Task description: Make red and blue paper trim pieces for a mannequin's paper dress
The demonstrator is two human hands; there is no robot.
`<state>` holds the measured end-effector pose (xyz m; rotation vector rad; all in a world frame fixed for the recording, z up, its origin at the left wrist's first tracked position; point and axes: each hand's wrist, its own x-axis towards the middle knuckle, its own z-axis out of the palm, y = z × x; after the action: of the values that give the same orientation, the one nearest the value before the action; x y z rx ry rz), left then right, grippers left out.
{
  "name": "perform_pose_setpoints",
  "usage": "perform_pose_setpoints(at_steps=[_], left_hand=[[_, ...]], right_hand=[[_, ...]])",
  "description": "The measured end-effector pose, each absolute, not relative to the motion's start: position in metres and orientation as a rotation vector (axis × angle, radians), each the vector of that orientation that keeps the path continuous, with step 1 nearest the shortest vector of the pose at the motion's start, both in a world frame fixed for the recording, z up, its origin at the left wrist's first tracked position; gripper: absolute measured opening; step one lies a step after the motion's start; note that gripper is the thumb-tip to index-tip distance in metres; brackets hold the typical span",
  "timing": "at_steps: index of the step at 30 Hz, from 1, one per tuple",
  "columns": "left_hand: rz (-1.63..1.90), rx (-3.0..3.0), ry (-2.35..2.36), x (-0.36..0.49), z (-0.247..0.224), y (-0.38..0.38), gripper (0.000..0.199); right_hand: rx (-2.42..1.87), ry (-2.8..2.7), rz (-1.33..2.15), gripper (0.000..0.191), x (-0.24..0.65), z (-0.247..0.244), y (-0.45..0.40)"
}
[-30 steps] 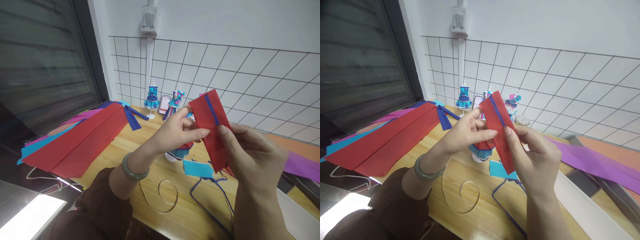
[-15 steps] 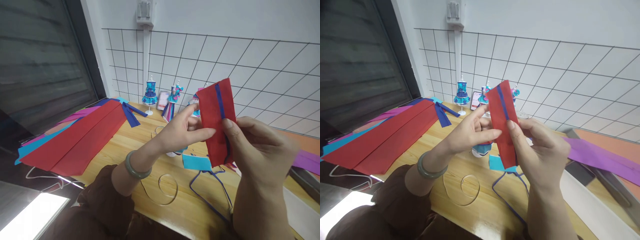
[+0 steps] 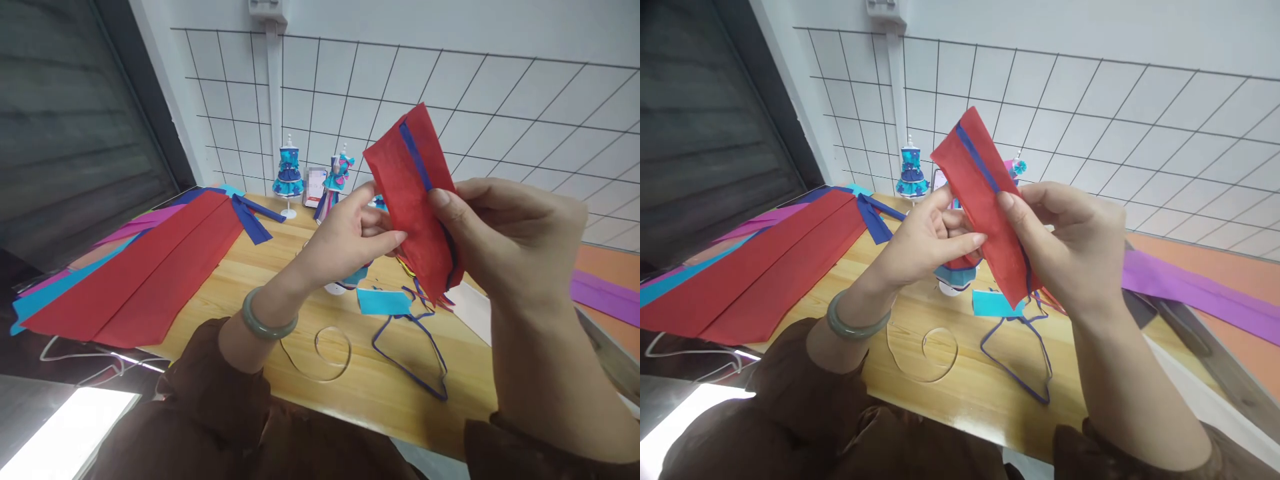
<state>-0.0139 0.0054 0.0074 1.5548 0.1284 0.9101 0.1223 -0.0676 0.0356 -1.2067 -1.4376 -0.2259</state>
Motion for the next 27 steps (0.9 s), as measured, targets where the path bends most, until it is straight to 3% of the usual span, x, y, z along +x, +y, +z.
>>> perform_pose_setpoints(at_steps=[9,14,18,27], left_hand=[[0.668,1.881,0.036,-0.003,-0.005,-0.012,0.046],[0.304,2.433,0.008,0.005,-0.016,-0.028,0.031],[0.133,2.878,0.027,-0.002,-0.052,-0.053,0.019],[0.359,3.331,0.347,-0.061,-0.137,-0.087,0.006]], right_hand=[[-1.336,-1.101,-0.159,0.018,0.151,0.021,-0.113],[-1.647,-0.783,0.070,0.027,0.187,-0.016,-0.147],[-1.924,-0.554,0.244,0.028,0.208,-0.053,-0.179],[-2.202,-0.594,0.366,0.024,0.206,-0.107,-0.224]])
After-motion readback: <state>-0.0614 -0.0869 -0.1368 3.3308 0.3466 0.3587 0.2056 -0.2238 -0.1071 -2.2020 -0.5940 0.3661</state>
